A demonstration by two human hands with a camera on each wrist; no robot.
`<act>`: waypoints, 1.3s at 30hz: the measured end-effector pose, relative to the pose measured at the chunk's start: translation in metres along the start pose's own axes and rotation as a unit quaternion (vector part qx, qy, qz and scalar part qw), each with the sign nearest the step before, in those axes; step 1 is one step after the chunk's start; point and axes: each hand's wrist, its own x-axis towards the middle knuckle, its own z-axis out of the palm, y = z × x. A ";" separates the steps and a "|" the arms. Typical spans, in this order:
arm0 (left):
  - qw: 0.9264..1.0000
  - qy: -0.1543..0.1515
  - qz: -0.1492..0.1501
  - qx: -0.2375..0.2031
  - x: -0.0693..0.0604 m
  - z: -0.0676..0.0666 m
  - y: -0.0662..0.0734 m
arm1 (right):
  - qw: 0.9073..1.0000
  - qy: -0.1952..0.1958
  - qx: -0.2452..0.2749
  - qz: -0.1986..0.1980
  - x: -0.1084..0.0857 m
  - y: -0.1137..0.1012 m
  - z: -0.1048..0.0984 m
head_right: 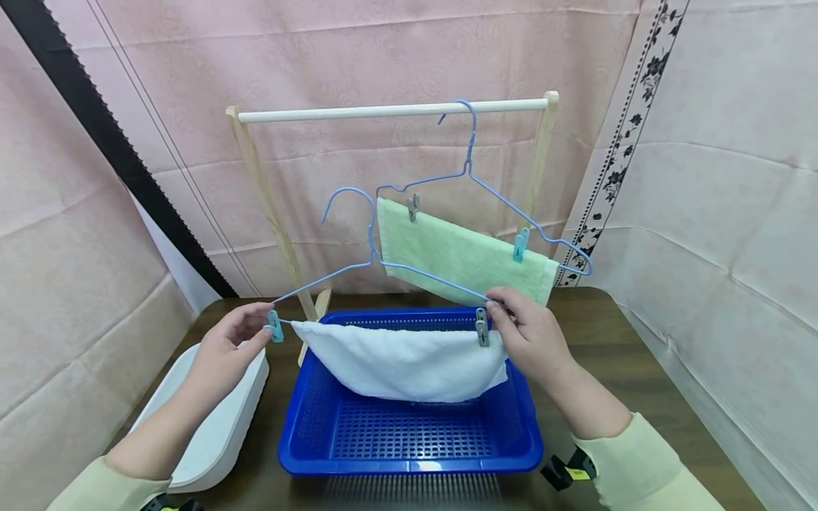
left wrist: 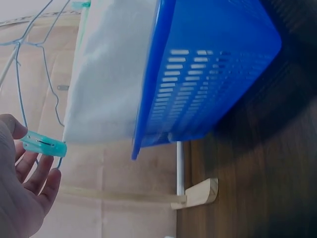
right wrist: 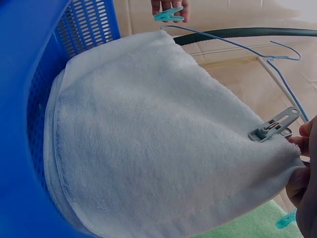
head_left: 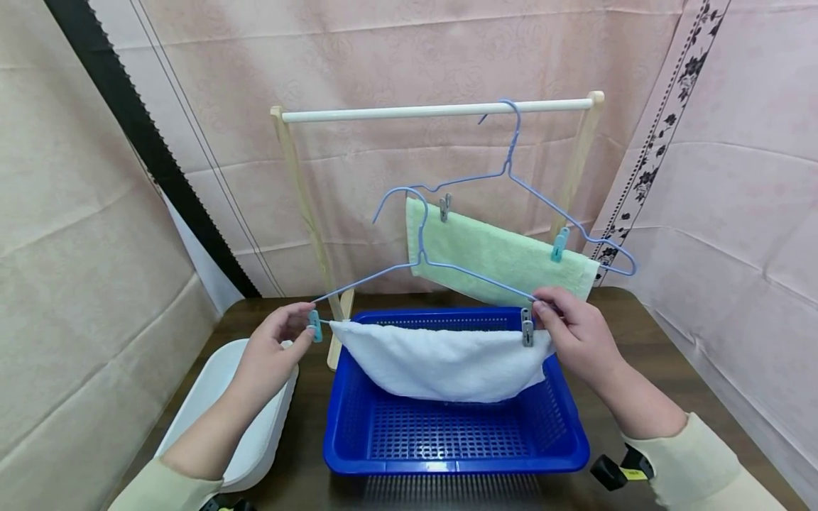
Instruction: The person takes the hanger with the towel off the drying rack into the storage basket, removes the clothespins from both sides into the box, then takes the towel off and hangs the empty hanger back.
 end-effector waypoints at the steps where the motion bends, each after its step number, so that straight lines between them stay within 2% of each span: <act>1: 1.000 0.002 0.001 0.005 0.000 -0.001 -0.002 | 1.000 0.000 -0.001 0.000 0.000 0.000 0.000; 9: 0.997 0.009 0.021 0.072 0.007 -0.013 -0.015 | 1.000 0.001 0.000 0.002 0.001 -0.001 0.000; 15: 0.991 -0.014 0.023 0.133 0.013 -0.024 -0.028 | 1.000 0.005 0.008 -0.002 0.000 0.000 0.000; 18: 0.982 -0.036 0.022 0.182 0.015 -0.029 -0.037 | 1.000 0.005 0.009 -0.005 0.000 0.001 0.001; 23: 0.960 -0.077 0.048 0.265 0.019 -0.036 -0.051 | 1.000 0.005 0.004 -0.006 0.000 0.002 0.001; 27: 0.945 -0.104 0.064 0.304 0.022 -0.039 -0.062 | 1.000 0.005 0.002 -0.006 -0.001 0.003 0.001; 32: 0.936 -0.125 0.069 0.323 0.027 -0.043 -0.075 | 1.000 0.008 0.004 -0.010 0.000 0.002 0.001; 39: 0.923 -0.136 0.070 0.352 0.032 -0.048 -0.089 | 1.000 0.003 0.004 -0.013 -0.001 0.002 0.001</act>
